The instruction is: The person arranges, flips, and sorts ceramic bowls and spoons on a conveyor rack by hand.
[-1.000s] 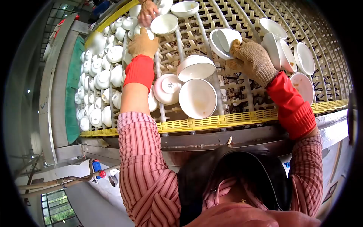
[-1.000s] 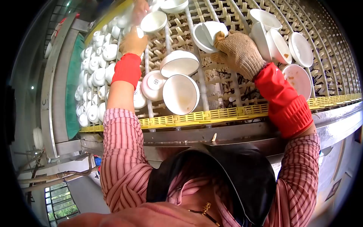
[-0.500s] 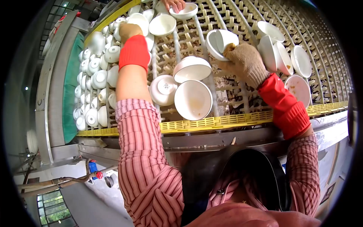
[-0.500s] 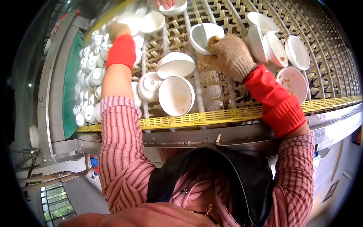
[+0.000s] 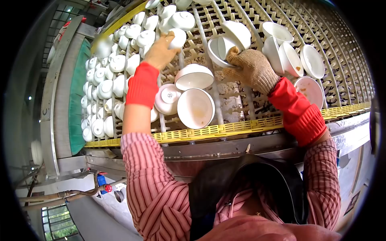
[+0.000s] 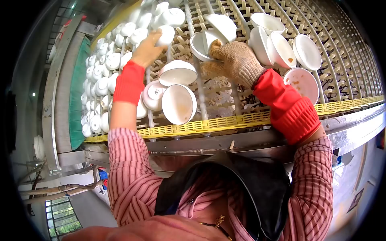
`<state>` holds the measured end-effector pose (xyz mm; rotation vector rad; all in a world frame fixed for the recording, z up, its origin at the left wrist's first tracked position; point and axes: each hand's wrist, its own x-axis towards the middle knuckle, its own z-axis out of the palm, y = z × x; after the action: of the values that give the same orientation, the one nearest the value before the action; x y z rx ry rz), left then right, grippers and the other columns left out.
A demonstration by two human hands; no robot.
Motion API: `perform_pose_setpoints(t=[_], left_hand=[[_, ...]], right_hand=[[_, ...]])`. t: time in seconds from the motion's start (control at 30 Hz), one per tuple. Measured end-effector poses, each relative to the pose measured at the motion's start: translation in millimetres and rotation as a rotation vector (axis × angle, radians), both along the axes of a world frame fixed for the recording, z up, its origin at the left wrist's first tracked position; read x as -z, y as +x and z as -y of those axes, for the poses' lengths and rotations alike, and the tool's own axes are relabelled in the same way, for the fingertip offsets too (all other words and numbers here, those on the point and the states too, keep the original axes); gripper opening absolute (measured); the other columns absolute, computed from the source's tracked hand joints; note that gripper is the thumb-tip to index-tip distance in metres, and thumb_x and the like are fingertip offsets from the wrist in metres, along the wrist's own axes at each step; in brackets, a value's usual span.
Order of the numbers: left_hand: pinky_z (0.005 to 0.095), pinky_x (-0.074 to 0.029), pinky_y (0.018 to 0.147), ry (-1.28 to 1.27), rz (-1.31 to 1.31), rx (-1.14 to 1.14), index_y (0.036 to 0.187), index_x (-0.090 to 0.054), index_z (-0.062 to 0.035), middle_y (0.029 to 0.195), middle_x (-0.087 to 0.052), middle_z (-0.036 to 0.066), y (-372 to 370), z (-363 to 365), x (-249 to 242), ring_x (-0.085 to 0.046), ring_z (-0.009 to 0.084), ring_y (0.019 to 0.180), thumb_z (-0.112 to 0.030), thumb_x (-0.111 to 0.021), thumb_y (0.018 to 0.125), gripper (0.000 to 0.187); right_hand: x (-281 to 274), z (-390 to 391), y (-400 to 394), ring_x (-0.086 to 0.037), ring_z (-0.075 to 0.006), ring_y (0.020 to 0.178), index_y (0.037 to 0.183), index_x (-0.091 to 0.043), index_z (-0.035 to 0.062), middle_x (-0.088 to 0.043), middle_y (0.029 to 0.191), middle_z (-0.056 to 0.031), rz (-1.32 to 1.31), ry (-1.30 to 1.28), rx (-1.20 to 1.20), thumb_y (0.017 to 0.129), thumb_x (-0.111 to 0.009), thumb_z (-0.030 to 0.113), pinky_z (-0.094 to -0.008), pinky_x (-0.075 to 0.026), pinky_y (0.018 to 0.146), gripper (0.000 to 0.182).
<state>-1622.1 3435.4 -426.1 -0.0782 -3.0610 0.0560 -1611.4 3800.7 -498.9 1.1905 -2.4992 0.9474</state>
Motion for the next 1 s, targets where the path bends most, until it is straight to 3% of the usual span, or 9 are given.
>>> perform_pose_setpoints(t=[0.2, 0.3, 0.43, 0.6, 0.67, 0.7, 0.8, 0.9, 1.0], left_hand=[[0.0402, -0.051, 0.118, 0.787, 0.257, 0.023, 0.161, -0.054, 0.0015, 0.154, -0.066, 0.024, 109.4, -31.4, -37.7, -0.067, 0.0358, 0.138, -0.04, -0.071, 0.104, 0.072], [0.0404, -0.053, 0.115, 0.488, 0.144, 0.2, 0.161, -0.051, 0.0047, 0.151, -0.067, 0.028, 138.3, -70.7, -38.1, -0.068, 0.0356, 0.136, -0.041, -0.073, 0.103, 0.077], [0.0412, -0.056, 0.112, 0.628, 0.133, -0.294, 0.149, -0.071, -0.0131, 0.142, -0.073, 0.023, 123.0, -95.4, -7.1, -0.072, 0.0356, 0.131, -0.02, -0.068, 0.1, 0.049], [0.041, -0.058, 0.107, 0.587, -0.391, 0.016, 0.131, -0.081, -0.0164, 0.127, -0.08, 0.016, 101.3, -62.0, 17.6, -0.075, 0.0331, 0.12, 0.003, -0.056, 0.096, 0.047], [0.0444, -0.059, 0.106, 0.15, -0.542, 0.039, 0.136, -0.076, -0.009, 0.131, -0.078, 0.017, 99.4, -60.9, -22.0, -0.073, 0.0395, 0.12, -0.002, -0.065, 0.096, 0.042], [0.0463, -0.059, 0.105, -0.181, -0.567, 0.03, 0.139, -0.074, -0.0069, 0.132, -0.077, 0.018, 98.7, -56.6, -37.4, -0.072, 0.0421, 0.119, -0.006, -0.069, 0.097, 0.042], [0.0503, -0.058, 0.1, -0.205, -0.155, -0.096, 0.142, -0.07, -0.0045, 0.135, -0.075, 0.019, 123.5, -39.1, -13.0, -0.072, 0.0455, 0.115, -0.02, -0.072, 0.103, 0.042], [0.0491, -0.057, 0.102, 0.301, 0.345, -0.088, 0.132, -0.075, -0.0006, 0.127, -0.077, 0.023, 157.8, -57.9, -21.9, -0.072, 0.0443, 0.116, -0.041, -0.072, 0.106, 0.048], [0.0474, -0.057, 0.105, 0.755, -0.007, -0.177, 0.127, -0.075, 0.0028, 0.124, -0.077, 0.027, 189.8, -89.3, -30.7, -0.072, 0.0439, 0.118, -0.051, -0.076, 0.102, 0.059]], right_hand=[[-34.6, -22.4, -4.1, -0.079, -0.0307, 0.084, 0.121, -0.074, 0.0078, -0.078, 0.092, -0.0122, -0.068, -0.286, 0.02, 0.099, -0.081, 0.045, -0.0434, -0.062, 0.072, 0.044], [-52.7, -42.4, -27.3, -0.08, -0.0316, 0.096, 0.13, -0.074, 0.009, -0.08, 0.108, -0.0153, -0.206, -0.151, 0.268, 0.097, -0.083, 0.046, -0.0427, -0.065, 0.078, 0.05], [-30.1, -78.4, -36.6, -0.08, -0.0352, 0.111, 0.159, -0.056, -0.0008, -0.079, 0.124, -0.0244, -0.05, 0.288, 0.365, 0.098, -0.081, 0.047, -0.0466, -0.064, 0.096, 0.081], [-20.6, -117.6, -25.2, -0.077, -0.0379, 0.119, 0.164, -0.05, -0.0018, -0.075, 0.134, -0.0297, 0.092, 0.07, 0.383, 0.098, -0.079, 0.051, -0.0457, -0.061, 0.103, 0.09], [-2.8, -127.0, -26.4, -0.077, -0.038, 0.118, 0.164, -0.048, -0.0034, -0.075, 0.135, -0.0294, 0.28, -0.131, 0.345, 0.098, -0.078, 0.053, -0.044, -0.061, 0.101, 0.092], [-3.3, -126.9, -21.6, -0.078, -0.0363, 0.117, 0.164, -0.049, -0.0033, -0.075, 0.134, -0.0283, 0.366, -0.195, 0.364, 0.097, -0.078, 0.053, -0.0432, -0.061, 0.101, 0.092], [-10.7, -117.5, -10.2, -0.077, -0.0277, 0.112, 0.164, -0.051, -0.0018, -0.077, 0.131, -0.0229, 0.538, -0.395, 0.381, 0.095, -0.08, 0.052, -0.039, -0.061, 0.098, 0.092], [8.2, -124.3, -23.3, -0.077, -0.026, 0.112, 0.162, -0.055, -0.0002, -0.076, 0.132, -0.0224, 0.653, -0.498, 0.346, 0.096, -0.081, 0.049, -0.0379, -0.061, 0.097, 0.086], [-17.0, -125.3, -19.8, -0.077, -0.0267, 0.116, 0.157, -0.062, 0.0032, -0.077, 0.133, -0.0208, 0.839, -0.615, 0.165, 0.099, -0.082, 0.042, -0.04, -0.063, 0.097, 0.072]])
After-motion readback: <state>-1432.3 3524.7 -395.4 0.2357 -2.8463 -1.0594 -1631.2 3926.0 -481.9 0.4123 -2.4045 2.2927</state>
